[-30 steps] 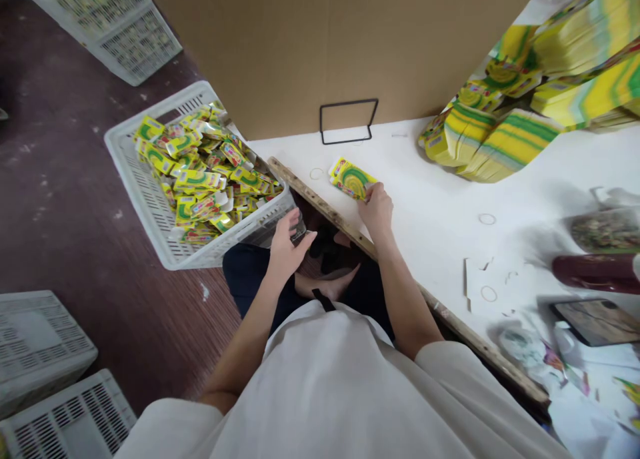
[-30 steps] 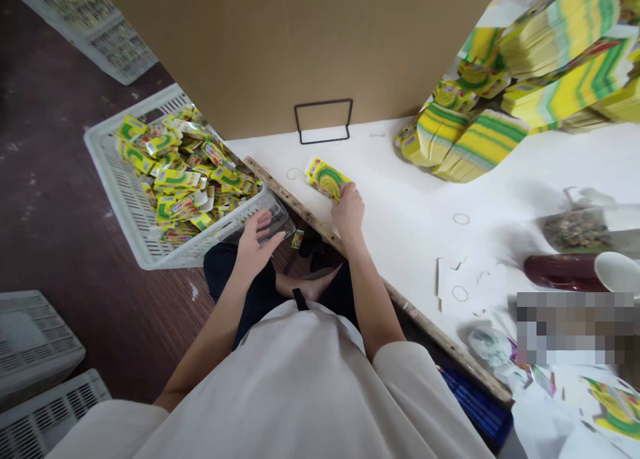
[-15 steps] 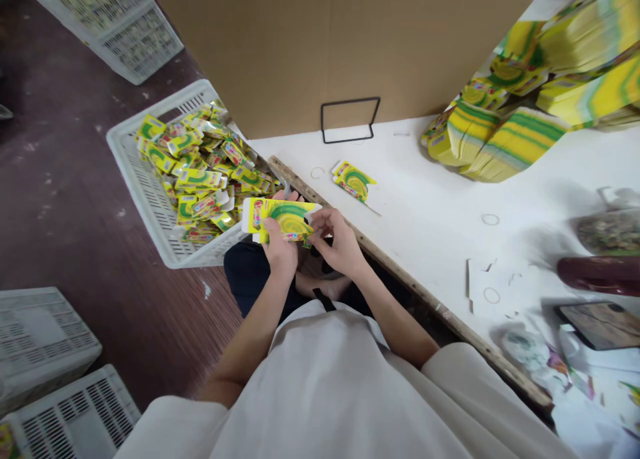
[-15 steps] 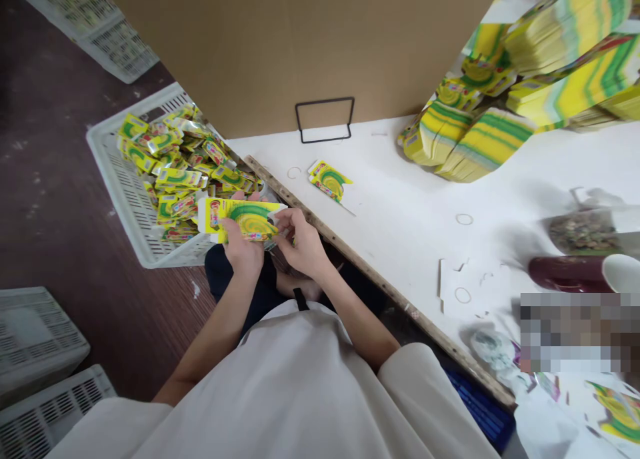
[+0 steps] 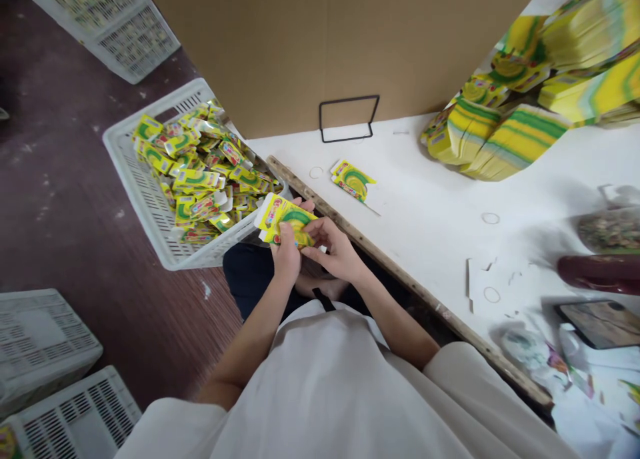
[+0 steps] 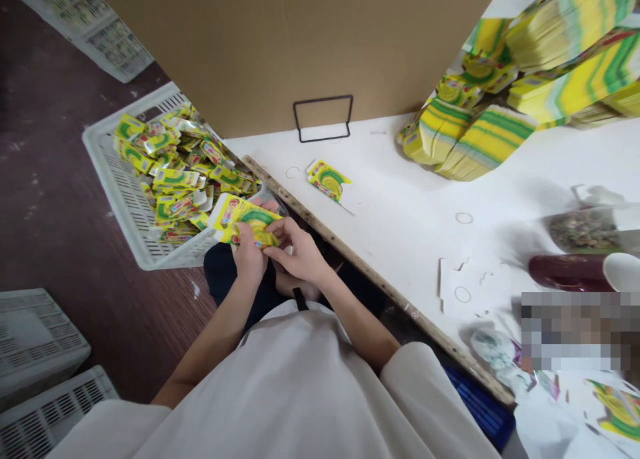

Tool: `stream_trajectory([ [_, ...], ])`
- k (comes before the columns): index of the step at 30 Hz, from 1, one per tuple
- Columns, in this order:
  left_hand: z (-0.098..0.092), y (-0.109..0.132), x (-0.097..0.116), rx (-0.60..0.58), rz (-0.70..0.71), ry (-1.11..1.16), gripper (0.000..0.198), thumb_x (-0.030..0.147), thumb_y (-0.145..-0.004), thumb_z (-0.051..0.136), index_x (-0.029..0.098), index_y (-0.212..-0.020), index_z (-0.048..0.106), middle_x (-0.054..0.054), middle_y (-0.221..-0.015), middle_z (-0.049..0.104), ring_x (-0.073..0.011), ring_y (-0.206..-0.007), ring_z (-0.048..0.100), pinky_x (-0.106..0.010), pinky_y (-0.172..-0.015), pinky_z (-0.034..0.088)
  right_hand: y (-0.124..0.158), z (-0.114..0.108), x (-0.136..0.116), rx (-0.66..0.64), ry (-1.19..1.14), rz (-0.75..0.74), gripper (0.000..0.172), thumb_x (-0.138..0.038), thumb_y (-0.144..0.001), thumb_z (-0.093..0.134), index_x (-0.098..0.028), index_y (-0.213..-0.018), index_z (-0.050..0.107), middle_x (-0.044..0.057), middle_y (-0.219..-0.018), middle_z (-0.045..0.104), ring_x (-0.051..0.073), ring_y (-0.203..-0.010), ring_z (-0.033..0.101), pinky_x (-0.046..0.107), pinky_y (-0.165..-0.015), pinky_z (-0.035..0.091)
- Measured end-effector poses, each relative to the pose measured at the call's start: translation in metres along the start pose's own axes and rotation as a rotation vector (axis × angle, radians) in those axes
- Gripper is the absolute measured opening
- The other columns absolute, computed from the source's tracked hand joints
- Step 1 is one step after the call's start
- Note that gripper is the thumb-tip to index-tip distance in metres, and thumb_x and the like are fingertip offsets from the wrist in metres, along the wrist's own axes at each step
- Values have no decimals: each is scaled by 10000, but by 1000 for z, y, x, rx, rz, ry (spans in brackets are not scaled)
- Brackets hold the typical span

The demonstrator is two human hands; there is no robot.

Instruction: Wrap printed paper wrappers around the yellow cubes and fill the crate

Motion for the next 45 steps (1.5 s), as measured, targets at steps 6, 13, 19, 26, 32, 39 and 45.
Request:
stream_trajectory([
  [6, -7, -9, -1, 107, -57, 155, 585, 806, -885, 358, 257, -954, 547, -12, -770, 512, -152, -680, 578, -288, -678, 562, 5, 15, 5, -69, -40, 19, 518, -465, -797, 783, -220, -1165, 514, 33, -997, 622, 169, -854, 604, 287, -722, 498],
  [13, -10, -5, -3, 125, 17, -19, 596, 812, -805, 573, 240, -970, 598, -18, -876, 608, -150, -809, 628, -271, -770, 547, -5, -9, 13, 143, -33, 100, 334, -464, -857, 700, -211, -1057, 616, 9, -882, 676, 162, -762, 622, 289, -697, 501],
  [19, -20, -8, 7, 119, 84, 31, 421, 599, -837, 723, 196, -951, 682, -33, -906, 704, -161, -826, 684, -308, -837, 580, -7, -44, -14, 261, 380, -87, 176, -277, -954, 569, -216, -972, 733, 28, -904, 734, 187, -815, 649, 325, -763, 526],
  [26, -23, -14, 49, -286, 360, -617, 969, 562, -686, 868, 216, -1466, 409, -159, -1540, 439, -369, -1461, 392, -522, -1231, 320, -4, -52, -40, 116, 898, -356, 281, -161, -965, 569, -322, -988, 798, 16, -967, 759, 221, -976, 598, 447, -1036, 432],
  [32, -9, -4, 26, -423, 127, -973, 617, 413, -733, 824, 187, -1224, 525, -83, -1058, 703, -307, -976, 710, -420, -861, 576, -2, -49, -32, 376, 587, -238, 604, -424, -913, 669, -279, -1472, 494, 109, -1441, 560, 306, -1349, 494, 554, -1214, 306],
  [39, 5, 15, 13, -469, 338, -924, 678, 299, -761, 783, 209, -1329, 424, -116, -1247, 654, -303, -1088, 689, -417, -914, 568, -9, -30, 6, 119, -222, 179, 821, -634, -766, 754, -243, -1443, 502, 116, -1329, 664, 282, -1218, 639, 448, -1060, 525],
  [45, 1, 14, 14, -436, 420, -920, 748, 269, -792, 770, 254, -1414, 355, -115, -1328, 592, -291, -1181, 645, -406, -950, 554, -14, -37, 10, 228, -161, 228, 666, -617, -721, 798, -223, -1244, 673, 91, -1156, 743, 277, -1081, 694, 448, -997, 560],
])
Point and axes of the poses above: each hand's wrist, its own y-axis away from the middle knuckle, its own z-axis out of the palm, x = y × z, the point moved 4 cm from there along -y, towards the middle knuckle
